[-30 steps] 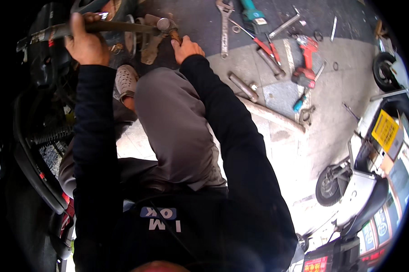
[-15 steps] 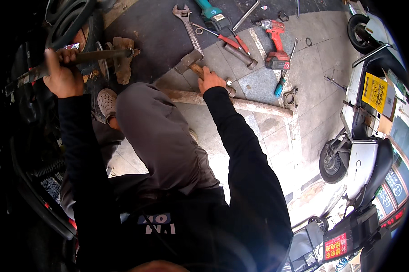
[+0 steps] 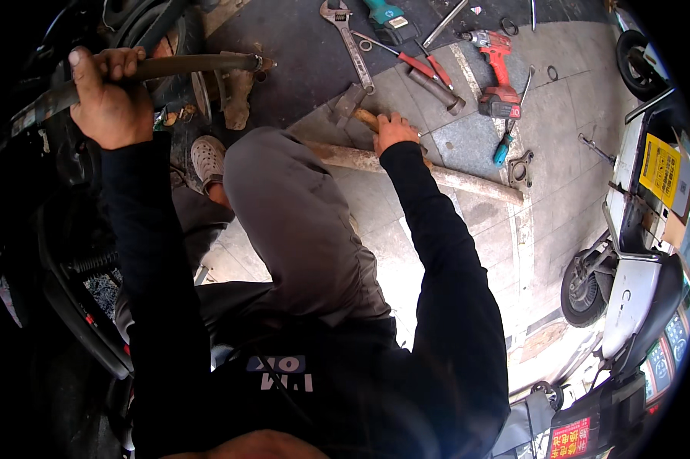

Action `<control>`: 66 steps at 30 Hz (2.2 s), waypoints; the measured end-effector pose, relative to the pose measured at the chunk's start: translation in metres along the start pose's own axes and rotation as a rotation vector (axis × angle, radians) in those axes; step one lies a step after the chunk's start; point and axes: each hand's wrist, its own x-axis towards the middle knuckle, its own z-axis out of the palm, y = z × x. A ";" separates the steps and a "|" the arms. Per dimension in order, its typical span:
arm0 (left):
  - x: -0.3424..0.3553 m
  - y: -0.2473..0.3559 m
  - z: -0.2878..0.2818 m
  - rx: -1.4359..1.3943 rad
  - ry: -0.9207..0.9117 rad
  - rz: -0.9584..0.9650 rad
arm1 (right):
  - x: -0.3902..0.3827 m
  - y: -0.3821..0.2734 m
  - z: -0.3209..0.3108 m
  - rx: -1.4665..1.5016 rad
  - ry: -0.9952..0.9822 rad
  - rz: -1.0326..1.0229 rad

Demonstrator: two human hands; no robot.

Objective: The person sits on the floor and uses a hammer to remove a metal ring from a motorcycle axle. They then use a wrench to tighten a nut on the axle and organize various tools, including a drill and screwdrivers, into a storage box.

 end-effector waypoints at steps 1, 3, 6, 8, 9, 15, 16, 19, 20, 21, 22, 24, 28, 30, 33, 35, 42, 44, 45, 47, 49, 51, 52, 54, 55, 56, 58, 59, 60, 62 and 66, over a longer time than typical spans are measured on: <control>-0.005 -0.009 0.004 -0.013 0.006 0.002 | 0.004 -0.003 -0.003 0.049 0.045 -0.022; -0.006 -0.029 0.005 0.015 0.057 0.031 | 0.010 -0.020 -0.013 0.153 0.127 -0.064; -0.023 -0.046 0.006 -0.007 0.078 -0.014 | 0.038 -0.057 -0.015 0.345 0.402 -0.239; -0.030 -0.032 0.008 0.023 0.152 -0.024 | 0.057 -0.092 -0.034 0.481 0.451 -0.320; -0.030 -0.018 -0.002 -0.011 0.109 -0.082 | 0.065 -0.107 -0.042 0.564 0.469 -0.355; 0.000 0.089 -0.076 -0.340 0.059 -0.320 | 0.084 -0.136 -0.070 0.618 0.252 -0.628; 0.006 0.106 -0.089 -0.316 0.122 -0.325 | 0.080 -0.140 -0.081 0.713 0.208 -0.655; 0.027 0.153 -0.129 -0.263 0.277 -0.328 | 0.068 -0.146 -0.110 0.842 0.151 -0.693; 0.027 0.163 -0.132 -0.276 0.304 -0.327 | 0.064 -0.151 -0.116 0.920 0.113 -0.700; 0.024 0.174 -0.136 -0.288 0.331 -0.322 | 0.062 -0.158 -0.121 1.000 0.075 -0.711; 0.024 0.185 -0.155 -0.352 0.219 -0.358 | 0.067 -0.163 -0.116 1.091 0.087 -0.740; 0.018 0.207 -0.149 -0.292 0.299 -0.374 | 0.056 -0.172 -0.133 1.041 0.097 -0.744; -0.001 0.245 -0.145 -0.062 0.147 -0.299 | 0.038 -0.177 -0.157 1.032 0.148 -0.831; -0.003 0.244 -0.154 -0.146 -0.009 -0.104 | 0.029 -0.181 -0.173 1.027 0.136 -0.887; -0.024 0.182 -0.127 -0.409 -0.190 -0.053 | 0.022 -0.175 -0.197 0.985 0.164 -0.961; 0.000 0.201 -0.127 -0.674 -0.243 -0.369 | 0.015 -0.181 -0.205 1.042 0.188 -0.988; -0.003 0.224 -0.106 -0.626 -0.158 -0.227 | -0.035 -0.219 -0.226 1.204 0.499 -0.360; -0.001 0.228 -0.103 -0.644 -0.146 -0.206 | -0.033 -0.233 -0.230 1.391 0.599 -0.305; -0.002 0.229 -0.103 -0.657 -0.129 -0.195 | -0.030 -0.239 -0.232 1.485 0.649 -0.277; -0.001 0.233 -0.104 -0.680 -0.120 -0.181 | -0.030 -0.248 -0.240 1.502 0.743 -0.263; -0.001 0.237 -0.106 -0.698 -0.135 -0.172 | -0.039 -0.256 -0.253 1.490 0.711 -0.200; -0.003 0.239 -0.104 -0.707 -0.148 -0.159 | -0.037 -0.261 -0.253 1.473 0.786 -0.218; -0.004 0.240 -0.103 -0.710 -0.153 -0.153 | -0.036 -0.262 -0.253 1.463 0.822 -0.226; -0.005 0.241 -0.103 -0.717 -0.157 -0.149 | -0.036 -0.263 -0.253 1.520 0.821 -0.229; -0.006 0.241 -0.104 -0.720 -0.158 -0.147 | -0.036 -0.263 -0.252 1.548 0.820 -0.231; -0.006 0.241 -0.104 -0.715 -0.153 -0.145 | -0.036 -0.264 -0.252 1.518 0.828 -0.236; -0.007 0.242 -0.106 -0.705 -0.142 -0.141 | -0.037 -0.264 -0.251 1.456 0.843 -0.246; -0.007 0.242 -0.107 -0.702 -0.132 -0.139 | -0.036 -0.264 -0.251 1.435 0.863 -0.260; -0.007 0.242 -0.108 -0.699 -0.121 -0.137 | -0.034 -0.263 -0.250 1.413 0.882 -0.275; -0.007 0.242 -0.109 -0.698 -0.114 -0.140 | -0.031 -0.263 -0.248 1.378 0.909 -0.289; -0.006 0.240 -0.111 -0.691 -0.112 -0.155 | -0.023 -0.264 -0.246 1.337 0.924 -0.256</control>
